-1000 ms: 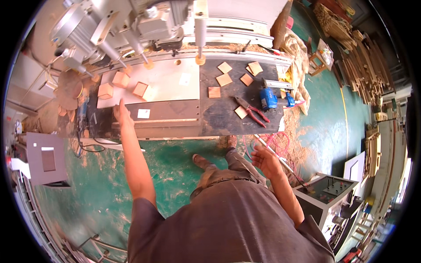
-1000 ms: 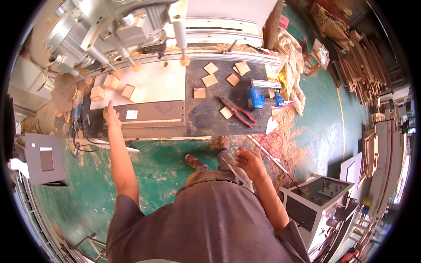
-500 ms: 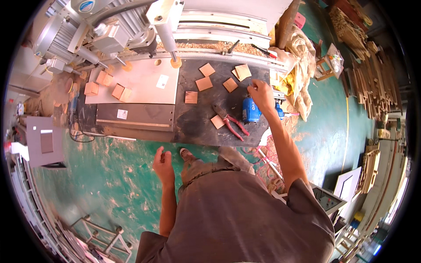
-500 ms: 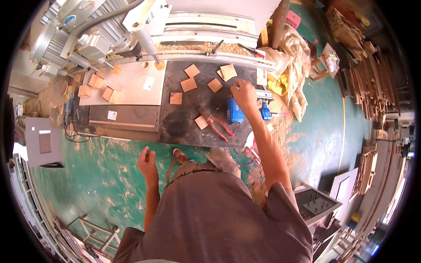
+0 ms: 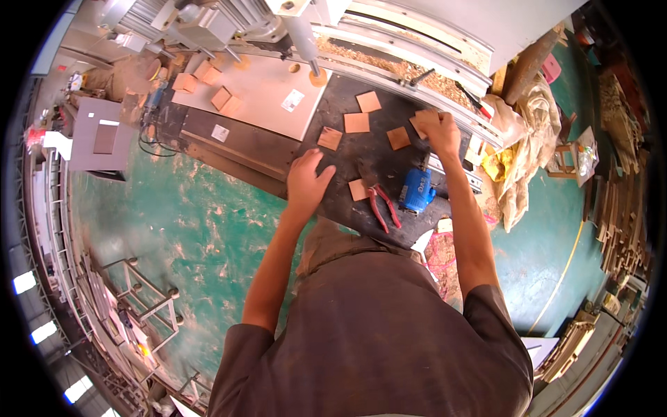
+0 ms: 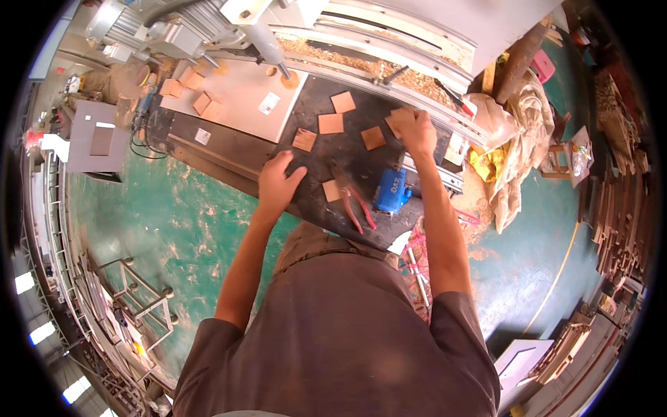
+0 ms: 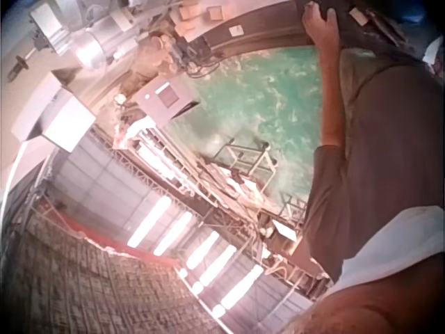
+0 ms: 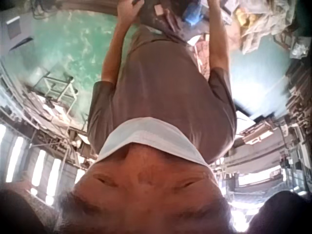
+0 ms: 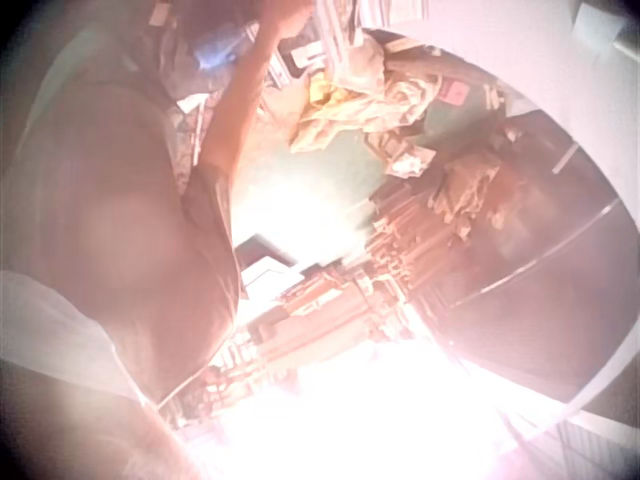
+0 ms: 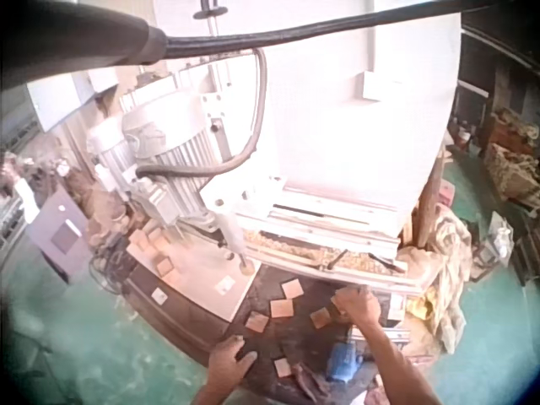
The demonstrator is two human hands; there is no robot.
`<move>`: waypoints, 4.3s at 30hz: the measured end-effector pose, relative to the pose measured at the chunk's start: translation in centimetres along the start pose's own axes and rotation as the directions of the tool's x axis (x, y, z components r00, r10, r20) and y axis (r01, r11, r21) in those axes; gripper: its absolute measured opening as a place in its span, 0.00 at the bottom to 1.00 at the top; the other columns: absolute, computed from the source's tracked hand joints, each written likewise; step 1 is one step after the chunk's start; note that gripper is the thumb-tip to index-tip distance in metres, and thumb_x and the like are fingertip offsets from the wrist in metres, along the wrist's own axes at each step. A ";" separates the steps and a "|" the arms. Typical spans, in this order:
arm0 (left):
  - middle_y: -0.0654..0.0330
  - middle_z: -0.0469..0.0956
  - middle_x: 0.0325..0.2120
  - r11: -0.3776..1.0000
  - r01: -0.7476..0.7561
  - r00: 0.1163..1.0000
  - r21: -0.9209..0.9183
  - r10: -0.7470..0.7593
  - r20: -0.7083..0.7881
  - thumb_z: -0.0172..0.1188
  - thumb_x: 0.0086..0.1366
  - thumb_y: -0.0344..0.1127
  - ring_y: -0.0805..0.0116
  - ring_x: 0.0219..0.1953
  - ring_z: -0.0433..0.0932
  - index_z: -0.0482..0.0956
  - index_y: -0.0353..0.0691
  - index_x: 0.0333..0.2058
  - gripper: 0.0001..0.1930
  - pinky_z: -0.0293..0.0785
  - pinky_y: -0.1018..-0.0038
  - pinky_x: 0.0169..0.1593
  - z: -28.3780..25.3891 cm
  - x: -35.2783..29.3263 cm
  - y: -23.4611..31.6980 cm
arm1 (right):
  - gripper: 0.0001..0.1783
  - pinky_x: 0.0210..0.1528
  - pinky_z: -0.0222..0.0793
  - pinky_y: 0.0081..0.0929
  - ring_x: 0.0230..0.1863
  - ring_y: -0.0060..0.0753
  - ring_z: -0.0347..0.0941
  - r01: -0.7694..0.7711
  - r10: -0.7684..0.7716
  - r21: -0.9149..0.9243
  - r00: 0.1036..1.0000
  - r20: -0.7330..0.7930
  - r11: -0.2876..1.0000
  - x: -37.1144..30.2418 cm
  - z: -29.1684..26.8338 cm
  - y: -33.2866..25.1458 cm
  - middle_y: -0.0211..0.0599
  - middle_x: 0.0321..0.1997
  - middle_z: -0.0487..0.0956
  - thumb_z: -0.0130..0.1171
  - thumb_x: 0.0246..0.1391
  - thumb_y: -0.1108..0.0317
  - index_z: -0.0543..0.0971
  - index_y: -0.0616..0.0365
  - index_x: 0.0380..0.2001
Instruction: The person assembles a small wooden box by aligning square wooden pieces and securing them using a blue pneumatic nail gun. The person picks up small wooden squares, holds them together at right angles to form corners, and fires nails into the joints.
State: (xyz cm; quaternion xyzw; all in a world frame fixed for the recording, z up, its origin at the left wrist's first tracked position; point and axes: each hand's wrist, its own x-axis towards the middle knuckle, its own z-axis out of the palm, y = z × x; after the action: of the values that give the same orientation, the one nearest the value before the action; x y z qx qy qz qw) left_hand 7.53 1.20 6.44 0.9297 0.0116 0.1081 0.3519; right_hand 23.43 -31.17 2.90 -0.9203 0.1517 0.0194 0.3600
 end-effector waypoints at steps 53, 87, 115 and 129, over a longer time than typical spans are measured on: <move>0.51 0.78 0.59 -0.415 0.746 0.636 -0.520 0.213 0.742 0.49 0.81 0.43 0.52 0.58 0.79 0.80 0.47 0.53 0.14 0.77 0.53 0.62 -3.7 0.9 4.0 | 0.11 0.38 0.83 0.30 0.36 0.34 0.85 -0.446 0.055 0.872 0.894 0.445 0.203 -24.7 -4.2 -7.6 0.41 0.39 0.86 0.57 0.71 0.67 0.80 0.64 0.48; 0.53 0.82 0.49 -0.343 0.628 0.630 -0.698 -0.302 0.715 0.45 0.80 0.51 0.51 0.46 0.83 0.78 0.46 0.46 0.18 0.80 0.60 0.47 -2.8 -3.7 -4.1 | 0.15 0.49 0.77 0.48 0.45 0.59 0.79 0.331 -0.379 -0.201 0.878 -0.292 0.922 -10.2 -0.1 -1.2 0.54 0.42 0.82 0.64 0.52 0.72 0.84 0.62 0.44; 0.49 0.75 0.59 -0.535 0.535 0.768 -0.654 -0.014 0.640 0.43 0.83 0.44 0.53 0.59 0.77 0.74 0.38 0.56 0.18 0.75 0.57 0.66 -5.2 -3.2 -0.5 | 0.21 0.54 0.75 0.48 0.57 0.49 0.75 0.601 -0.575 -0.265 0.799 0.177 0.754 -7.9 6.5 -9.8 0.39 0.53 0.81 0.67 0.50 0.69 0.82 0.54 0.50; 0.53 0.77 0.56 -0.406 0.538 0.792 -0.739 -0.056 0.607 0.47 0.82 0.46 0.60 0.58 0.78 0.74 0.37 0.57 0.19 0.75 0.62 0.66 -6.8 -2.5 -0.7 | 0.26 0.50 0.70 0.51 0.56 0.47 0.76 0.518 -0.467 -0.353 0.855 0.225 0.779 -8.6 6.8 -7.9 0.39 0.45 0.84 0.74 0.40 0.51 0.86 0.51 0.43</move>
State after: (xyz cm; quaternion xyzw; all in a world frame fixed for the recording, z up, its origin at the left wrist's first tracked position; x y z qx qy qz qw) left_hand 3.74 5.95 10.44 0.2219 0.1309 -0.1759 0.9501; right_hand 18.01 -18.83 4.29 -0.9784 -0.1245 0.0128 0.1646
